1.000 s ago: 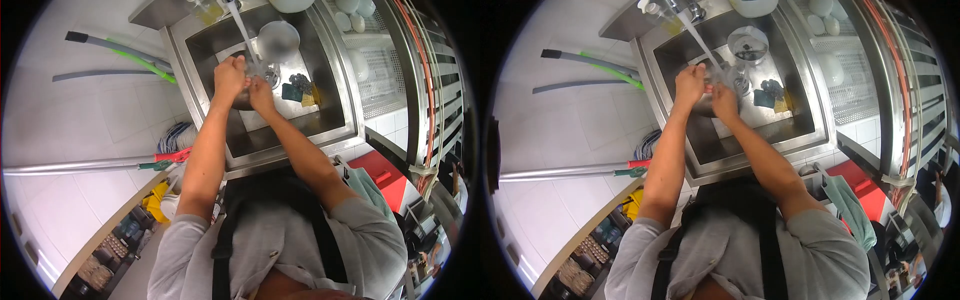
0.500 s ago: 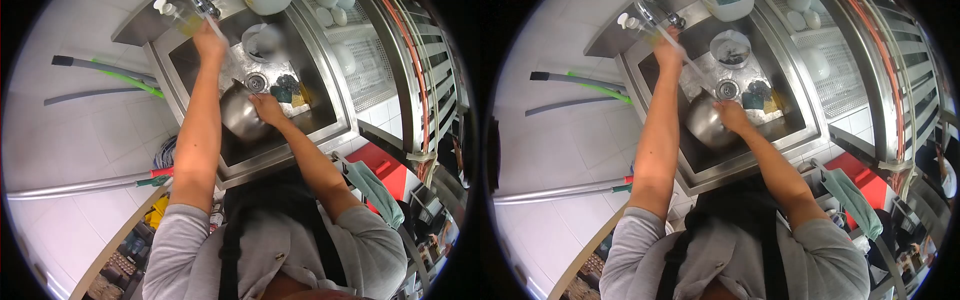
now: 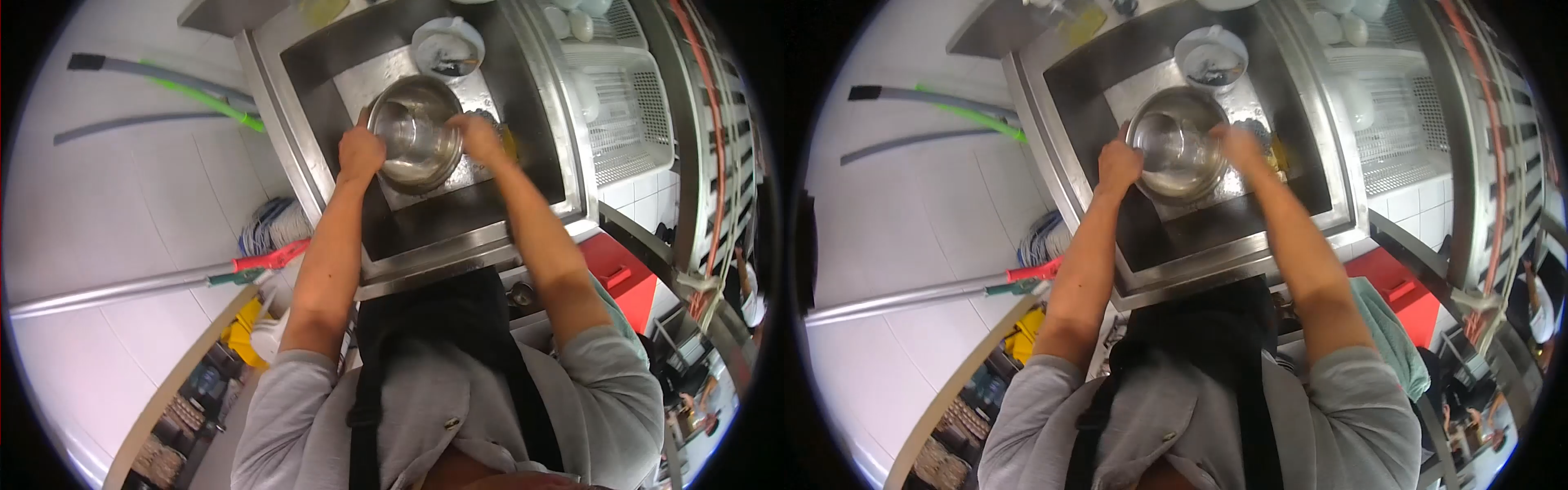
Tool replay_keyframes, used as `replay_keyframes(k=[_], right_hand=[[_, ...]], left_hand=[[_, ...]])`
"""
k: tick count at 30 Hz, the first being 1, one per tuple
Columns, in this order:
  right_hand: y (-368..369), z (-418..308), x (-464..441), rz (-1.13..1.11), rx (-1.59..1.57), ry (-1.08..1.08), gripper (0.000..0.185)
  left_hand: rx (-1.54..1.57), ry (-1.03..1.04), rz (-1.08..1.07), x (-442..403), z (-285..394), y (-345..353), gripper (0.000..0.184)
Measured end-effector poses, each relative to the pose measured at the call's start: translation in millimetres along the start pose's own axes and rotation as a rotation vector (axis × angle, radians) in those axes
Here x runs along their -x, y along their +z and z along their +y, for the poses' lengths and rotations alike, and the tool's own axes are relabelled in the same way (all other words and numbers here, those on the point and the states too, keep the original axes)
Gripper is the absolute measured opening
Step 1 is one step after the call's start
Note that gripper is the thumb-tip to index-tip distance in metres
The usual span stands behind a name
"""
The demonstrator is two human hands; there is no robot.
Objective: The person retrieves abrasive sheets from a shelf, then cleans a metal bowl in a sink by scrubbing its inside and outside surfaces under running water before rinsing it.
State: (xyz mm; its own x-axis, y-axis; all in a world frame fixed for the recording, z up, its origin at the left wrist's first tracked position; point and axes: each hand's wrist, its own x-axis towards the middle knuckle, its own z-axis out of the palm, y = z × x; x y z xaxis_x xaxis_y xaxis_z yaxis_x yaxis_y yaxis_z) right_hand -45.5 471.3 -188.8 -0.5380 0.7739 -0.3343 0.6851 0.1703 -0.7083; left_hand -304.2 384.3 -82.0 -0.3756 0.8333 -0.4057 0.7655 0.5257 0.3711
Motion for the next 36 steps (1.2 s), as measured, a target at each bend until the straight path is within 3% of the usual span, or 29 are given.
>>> replay_keyframes(k=[1, 2, 3, 6, 9, 12, 14, 15, 16, 17, 18, 20, 22, 23, 25, 27, 30, 31, 32, 33, 35, 36], right_hand=[[-41, -33, 7, -0.031, 0.130, 0.195, 0.041], [-15, 23, -12, -0.058, 0.441, 0.119, 0.049], [-27, -15, -1, -0.117, 0.497, 0.325, 0.053], [8, 29, -20, -0.059, 0.703, 0.249, 0.048], [16, 98, -50, -0.069, 0.623, 0.166, 0.041], [-21, 41, -40, 0.029, 0.460, 0.146, 0.029], [-13, -10, -26, 0.089, 0.247, 0.004, 0.035], [11, -11, -27, 0.083, 0.213, -0.121, 0.044], [44, -12, -32, 0.010, 0.175, -0.128, 0.042], [82, -6, -36, -0.089, 0.307, -0.174, 0.045], [137, 9, -35, -0.140, 0.212, -0.181, 0.052], [173, 4, -26, -0.079, 0.391, -0.522, 0.056], [182, 57, -56, -0.024, 0.390, -0.571, 0.036], [144, 44, -77, -0.210, 0.212, -0.433, 0.034], [178, 28, -84, 0.016, 0.321, -0.309, 0.031], [182, 36, -79, 0.014, 0.392, -0.268, 0.030], [156, 58, -89, -0.300, 0.390, -0.386, 0.029], [104, 41, -104, -0.358, 0.419, -0.401, 0.040], [98, 30, -110, -0.289, 0.377, -0.305, 0.045], [134, 12, -96, 0.131, 0.696, -0.144, 0.043], [157, 4, -74, 0.346, 0.622, -0.144, 0.045], [152, 6, -67, 0.131, 0.224, -0.312, 0.051]], left_hand=[[0.001, -0.028, -0.015, 1, 4, -3, 0.073], [0.015, -0.041, -0.013, -1, 12, -10, 0.074], [0.027, -0.057, -0.020, 0, 19, -16, 0.075], [-0.069, -0.040, 0.026, -6, 13, 2, 0.078], [-0.155, -0.066, -0.013, -8, 18, 7, 0.079], [-0.131, -0.082, -0.006, -15, 22, 5, 0.075], [-0.042, -0.062, 0.063, -15, 26, 5, 0.076], [-0.021, 0.011, 0.161, -14, 26, 8, 0.072], [-0.005, 0.084, 0.259, -14, 23, 17, 0.068], [0.010, 0.159, 0.358, -17, 18, 25, 0.065], [0.052, 0.207, 0.332, -23, 14, 34, 0.064], [0.138, 0.309, 0.266, -36, 7, 53, 0.062], [0.145, 0.276, 0.264, -19, 14, 55, 0.065], [0.161, 0.237, 0.278, -11, 16, 57, 0.065], [0.135, 0.223, 0.325, -10, 17, 61, 0.065], [0.103, 0.265, 0.297, -14, 19, 61, 0.064], [0.099, 0.239, 0.320, -19, 21, 59, 0.070], [0.076, 0.243, 0.300, -11, 26, 58, 0.070], [0.053, 0.245, 0.279, -8, 30, 60, 0.070], [0.029, 0.252, 0.297, -12, 34, 68, 0.071], [0.021, 0.283, 0.267, -20, 39, 68, 0.071], [0.010, 0.291, 0.252, -24, 38, 65, 0.071]])
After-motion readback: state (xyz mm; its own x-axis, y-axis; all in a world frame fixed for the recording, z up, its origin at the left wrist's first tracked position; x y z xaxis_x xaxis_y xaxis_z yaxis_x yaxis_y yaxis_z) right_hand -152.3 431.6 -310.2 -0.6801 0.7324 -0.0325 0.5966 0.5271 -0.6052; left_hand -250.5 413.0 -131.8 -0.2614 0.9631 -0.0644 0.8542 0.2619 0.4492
